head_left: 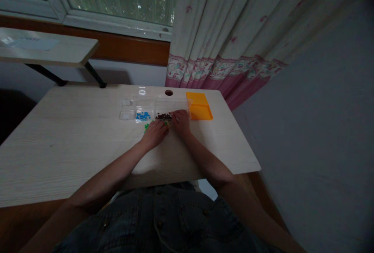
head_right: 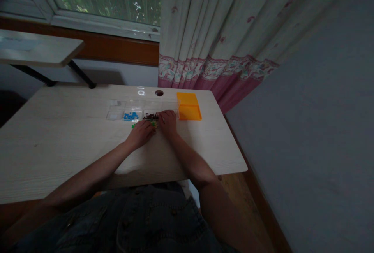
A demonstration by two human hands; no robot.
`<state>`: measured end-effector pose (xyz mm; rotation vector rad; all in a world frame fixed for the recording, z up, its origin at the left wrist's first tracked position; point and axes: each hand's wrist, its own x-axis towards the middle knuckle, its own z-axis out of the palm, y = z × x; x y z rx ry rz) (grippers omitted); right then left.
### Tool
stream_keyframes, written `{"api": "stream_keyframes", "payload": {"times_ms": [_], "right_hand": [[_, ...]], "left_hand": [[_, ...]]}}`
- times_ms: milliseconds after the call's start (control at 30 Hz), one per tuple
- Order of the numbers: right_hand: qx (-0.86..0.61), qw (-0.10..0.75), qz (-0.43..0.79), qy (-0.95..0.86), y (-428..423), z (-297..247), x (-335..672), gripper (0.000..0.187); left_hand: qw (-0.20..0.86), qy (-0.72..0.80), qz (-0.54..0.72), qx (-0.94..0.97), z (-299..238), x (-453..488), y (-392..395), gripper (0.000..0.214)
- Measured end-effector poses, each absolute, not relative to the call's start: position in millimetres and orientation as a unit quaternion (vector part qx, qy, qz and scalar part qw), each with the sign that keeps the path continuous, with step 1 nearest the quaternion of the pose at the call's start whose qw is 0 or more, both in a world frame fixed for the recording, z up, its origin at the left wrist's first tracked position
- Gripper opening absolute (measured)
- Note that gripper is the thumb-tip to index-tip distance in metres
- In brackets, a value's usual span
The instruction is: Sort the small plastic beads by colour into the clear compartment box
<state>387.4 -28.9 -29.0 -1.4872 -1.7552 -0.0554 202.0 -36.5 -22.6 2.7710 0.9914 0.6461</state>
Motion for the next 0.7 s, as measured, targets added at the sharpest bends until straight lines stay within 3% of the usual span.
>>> {"api": "stream_keyframes", "payload": {"times_ms": [400, 700], "right_hand": [[-0.542, 0.402, -0.056, -0.736, -35.1, -24.6, 380.3, 0.026], [-0.45, 0.369, -0.054, -0.811, -51.1, -19.5, 369.9, 0.028]], "left_hand": [[0.168, 0.383, 0.37, 0.829, -26.8, 189.4, -21.4, 0.024], [0.198, 0.393, 0.387, 0.81, -17.5, 186.7, -25.8, 0.026]]}}
